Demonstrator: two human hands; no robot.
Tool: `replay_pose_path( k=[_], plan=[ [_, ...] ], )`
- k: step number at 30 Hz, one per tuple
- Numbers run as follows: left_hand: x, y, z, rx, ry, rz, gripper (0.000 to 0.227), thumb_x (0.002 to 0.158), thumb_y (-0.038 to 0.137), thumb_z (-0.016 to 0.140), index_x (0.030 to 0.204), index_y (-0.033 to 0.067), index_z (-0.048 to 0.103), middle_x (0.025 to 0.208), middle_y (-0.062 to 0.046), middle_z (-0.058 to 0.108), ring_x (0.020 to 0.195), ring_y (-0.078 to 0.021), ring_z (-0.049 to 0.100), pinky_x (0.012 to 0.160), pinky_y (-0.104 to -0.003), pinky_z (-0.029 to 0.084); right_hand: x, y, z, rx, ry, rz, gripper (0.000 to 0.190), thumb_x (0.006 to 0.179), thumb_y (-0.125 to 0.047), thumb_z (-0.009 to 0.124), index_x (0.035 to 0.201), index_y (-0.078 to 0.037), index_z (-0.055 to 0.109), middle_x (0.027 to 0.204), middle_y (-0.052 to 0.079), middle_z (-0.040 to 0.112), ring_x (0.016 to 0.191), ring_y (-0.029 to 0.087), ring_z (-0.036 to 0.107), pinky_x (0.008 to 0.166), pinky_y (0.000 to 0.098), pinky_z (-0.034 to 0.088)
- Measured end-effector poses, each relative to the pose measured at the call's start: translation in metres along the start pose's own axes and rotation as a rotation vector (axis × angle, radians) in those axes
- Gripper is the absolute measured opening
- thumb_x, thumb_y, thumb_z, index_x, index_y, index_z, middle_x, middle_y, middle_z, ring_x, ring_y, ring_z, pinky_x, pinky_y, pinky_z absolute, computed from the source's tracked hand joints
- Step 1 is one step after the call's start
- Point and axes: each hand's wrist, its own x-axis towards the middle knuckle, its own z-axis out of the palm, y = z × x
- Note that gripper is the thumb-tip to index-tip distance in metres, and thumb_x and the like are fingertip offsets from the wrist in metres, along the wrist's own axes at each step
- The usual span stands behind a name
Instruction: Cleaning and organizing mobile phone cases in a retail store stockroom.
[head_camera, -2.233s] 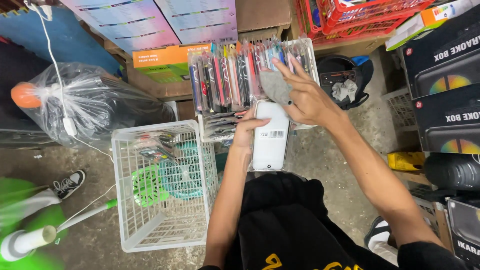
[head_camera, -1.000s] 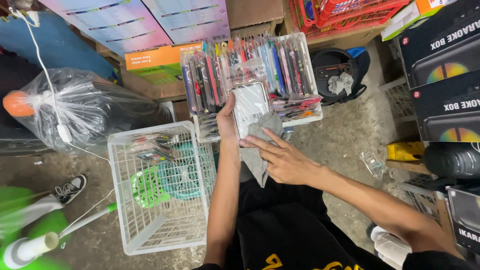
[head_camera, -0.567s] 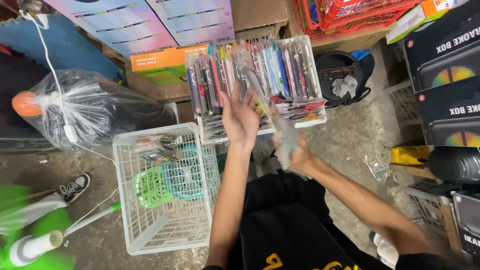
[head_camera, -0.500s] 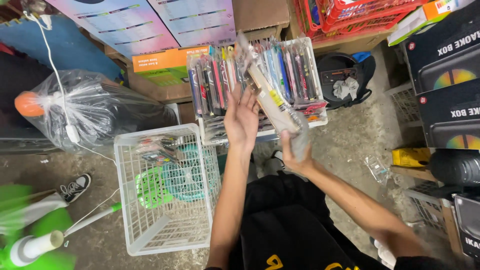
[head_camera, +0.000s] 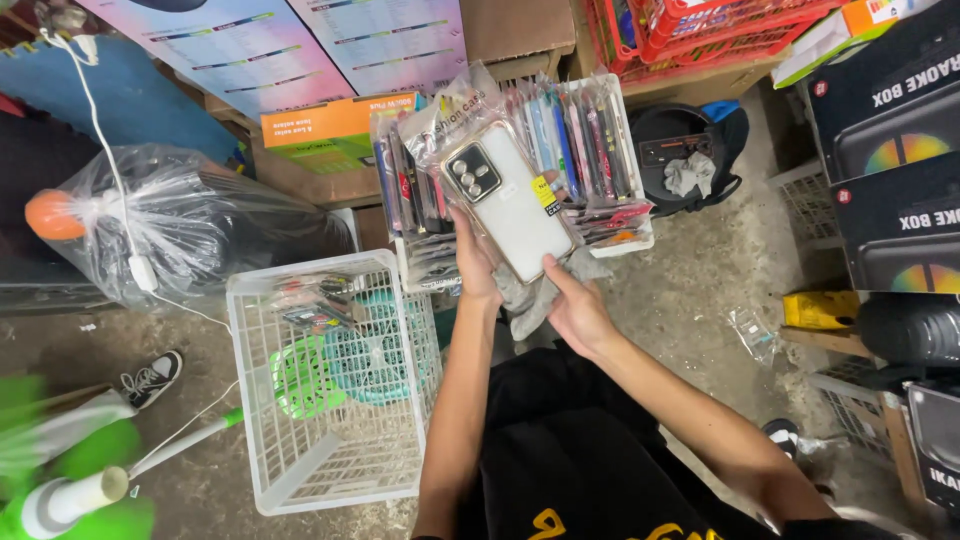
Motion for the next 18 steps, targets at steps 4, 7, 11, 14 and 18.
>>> replay_pose_path(
  k=[4, 7, 11, 14, 18],
  plan=[
    [0.007, -0.008, -0.019, -0.017, 0.072, 0.005, 0.094, 0.102, 0.074, 0.033, 0.162, 0.0018, 0.032, 0.154, -0.025, 0.05, 0.135, -0.0414, 0.055, 0.115, -0.052, 0.046, 0.007, 0.0, -0.037, -0.064, -0.044, 0.099, 0.047, 0.105, -0.025, 0.056, 0.146, -0.004, 0.05, 0.138, 0.01, 0.063, 0.129, 0.025, 0.061, 0.111, 0.0489, 0.046],
    [0.009, -0.004, -0.021, -0.036, 0.083, 0.025, 0.097, 0.103, 0.077, 0.033, 0.163, 0.0004, 0.032, 0.152, -0.028, 0.05, 0.132, -0.0431, 0.056, 0.112, -0.054, 0.047, 0.011, -0.018, -0.049, -0.231, 0.06, 0.15, 0.049, 0.1, -0.036, 0.053, 0.143, -0.011, 0.052, 0.138, 0.007, 0.062, 0.128, 0.025, 0.058, 0.111, 0.0489, 0.045],
    [0.008, 0.011, -0.014, -0.248, -0.021, -0.033, 0.105, 0.098, 0.082, 0.034, 0.161, -0.0022, 0.033, 0.149, -0.03, 0.052, 0.13, -0.0449, 0.059, 0.109, -0.054, 0.05, 0.023, -0.044, -0.069, -0.965, 0.488, 0.072, 0.061, 0.1, -0.052, 0.055, 0.136, -0.004, 0.062, 0.137, 0.015, 0.064, 0.133, 0.03, 0.056, 0.116, 0.0427, 0.037],
    [0.006, 0.014, -0.01, -0.231, -0.061, -0.053, 0.106, 0.095, 0.081, 0.04, 0.162, -0.0012, 0.031, 0.153, -0.03, 0.05, 0.133, -0.0432, 0.057, 0.11, -0.055, 0.051, 0.022, -0.081, -0.052, -1.266, 0.456, 0.111, 0.066, 0.099, -0.059, 0.05, 0.128, -0.002, 0.063, 0.131, 0.024, 0.062, 0.13, 0.037, 0.053, 0.112, 0.0449, 0.036],
    [0.005, 0.013, -0.008, -0.125, -0.122, -0.069, 0.097, 0.1, 0.072, 0.046, 0.163, -0.0004, 0.029, 0.157, -0.029, 0.045, 0.136, -0.0451, 0.055, 0.11, -0.057, 0.051, 0.028, -0.103, -0.069, -1.831, 0.354, 0.194, 0.059, 0.103, -0.051, 0.05, 0.101, 0.004, 0.074, 0.101, 0.028, 0.073, 0.105, 0.043, 0.07, 0.095, 0.0512, 0.051]
  ],
)
